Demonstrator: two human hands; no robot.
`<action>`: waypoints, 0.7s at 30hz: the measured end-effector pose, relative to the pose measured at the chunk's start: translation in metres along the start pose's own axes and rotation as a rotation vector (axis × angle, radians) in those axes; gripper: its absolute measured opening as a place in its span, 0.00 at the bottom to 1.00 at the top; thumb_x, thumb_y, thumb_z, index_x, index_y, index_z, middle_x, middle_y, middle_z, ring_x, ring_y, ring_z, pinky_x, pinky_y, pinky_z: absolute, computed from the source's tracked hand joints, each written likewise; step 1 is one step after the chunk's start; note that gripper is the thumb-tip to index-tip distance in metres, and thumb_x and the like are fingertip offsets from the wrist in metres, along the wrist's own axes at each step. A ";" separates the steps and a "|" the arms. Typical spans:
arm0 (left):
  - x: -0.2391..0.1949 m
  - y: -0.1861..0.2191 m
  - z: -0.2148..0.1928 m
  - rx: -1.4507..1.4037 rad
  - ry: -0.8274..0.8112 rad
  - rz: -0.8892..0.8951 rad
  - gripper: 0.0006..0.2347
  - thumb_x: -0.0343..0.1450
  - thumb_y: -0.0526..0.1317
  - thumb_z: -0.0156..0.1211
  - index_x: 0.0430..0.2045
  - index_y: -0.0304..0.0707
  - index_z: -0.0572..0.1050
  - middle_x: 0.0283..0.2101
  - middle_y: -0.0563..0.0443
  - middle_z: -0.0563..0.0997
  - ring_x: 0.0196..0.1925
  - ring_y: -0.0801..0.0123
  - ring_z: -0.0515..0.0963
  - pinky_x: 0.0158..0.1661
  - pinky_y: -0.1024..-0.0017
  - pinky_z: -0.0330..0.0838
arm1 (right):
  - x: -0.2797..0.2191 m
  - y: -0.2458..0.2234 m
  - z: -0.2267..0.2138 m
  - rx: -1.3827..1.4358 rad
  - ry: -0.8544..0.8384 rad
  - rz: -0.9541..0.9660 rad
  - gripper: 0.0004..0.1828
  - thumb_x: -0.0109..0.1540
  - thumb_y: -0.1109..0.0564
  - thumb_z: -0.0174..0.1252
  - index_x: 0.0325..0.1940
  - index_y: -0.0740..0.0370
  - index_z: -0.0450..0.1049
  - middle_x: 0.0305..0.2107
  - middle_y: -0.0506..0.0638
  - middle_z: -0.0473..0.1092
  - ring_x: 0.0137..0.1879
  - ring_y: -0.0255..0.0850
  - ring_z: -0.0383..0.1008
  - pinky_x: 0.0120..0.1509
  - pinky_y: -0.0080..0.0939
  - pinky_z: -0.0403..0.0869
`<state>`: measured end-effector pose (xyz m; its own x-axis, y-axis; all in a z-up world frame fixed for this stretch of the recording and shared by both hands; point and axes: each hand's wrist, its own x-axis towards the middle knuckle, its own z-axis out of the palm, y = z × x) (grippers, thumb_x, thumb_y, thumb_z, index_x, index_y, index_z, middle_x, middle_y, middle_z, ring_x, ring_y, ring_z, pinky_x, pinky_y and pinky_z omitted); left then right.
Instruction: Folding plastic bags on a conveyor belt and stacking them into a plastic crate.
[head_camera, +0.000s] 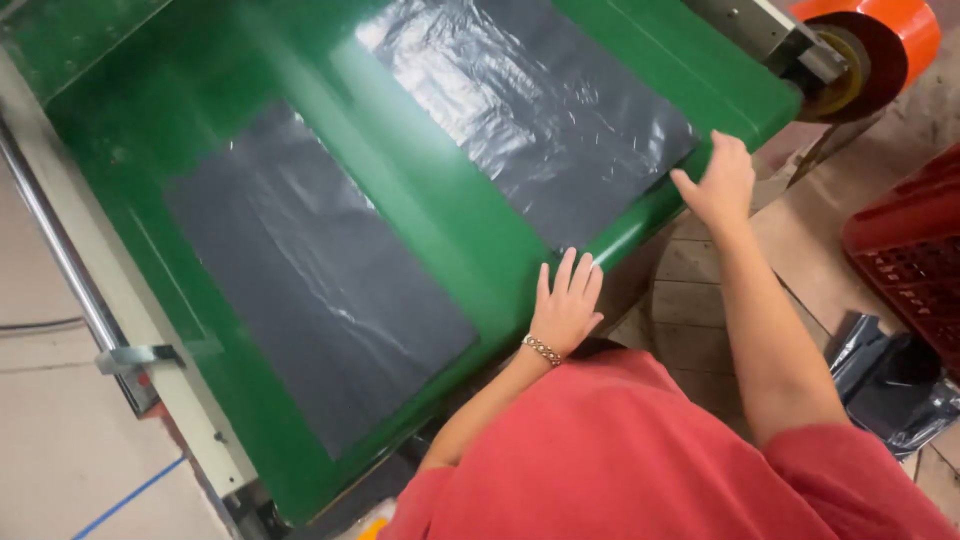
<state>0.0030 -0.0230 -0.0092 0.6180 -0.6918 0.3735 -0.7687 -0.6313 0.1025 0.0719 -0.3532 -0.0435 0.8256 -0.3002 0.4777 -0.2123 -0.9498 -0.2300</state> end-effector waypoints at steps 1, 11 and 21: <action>0.004 0.004 0.006 0.036 -0.016 0.010 0.39 0.52 0.50 0.77 0.57 0.39 0.67 0.65 0.40 0.67 0.72 0.47 0.62 0.64 0.40 0.60 | 0.013 0.004 0.011 -0.015 -0.088 0.074 0.43 0.53 0.46 0.74 0.64 0.69 0.67 0.52 0.63 0.66 0.56 0.61 0.70 0.55 0.62 0.73; 0.032 -0.029 0.071 0.050 0.031 -0.064 0.31 0.63 0.62 0.58 0.55 0.41 0.69 0.57 0.47 0.72 0.61 0.57 0.71 0.51 0.56 0.68 | 0.103 0.010 0.082 -0.129 -0.473 0.311 0.48 0.44 0.29 0.75 0.48 0.69 0.66 0.39 0.67 0.74 0.47 0.66 0.76 0.48 0.67 0.72; 0.092 -0.028 0.038 0.147 -0.075 -0.226 0.26 0.61 0.69 0.57 0.27 0.45 0.68 0.31 0.54 0.68 0.33 0.61 0.67 0.23 0.65 0.60 | 0.167 -0.018 0.041 0.249 -0.948 0.373 0.21 0.55 0.49 0.58 0.45 0.67 0.76 0.40 0.60 0.76 0.41 0.54 0.76 0.41 0.52 0.74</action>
<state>0.0876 -0.0819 -0.0128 0.7861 -0.5479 0.2861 -0.5807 -0.8132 0.0382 0.2347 -0.3828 0.0052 0.8243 -0.2758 -0.4944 -0.5127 -0.7339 -0.4455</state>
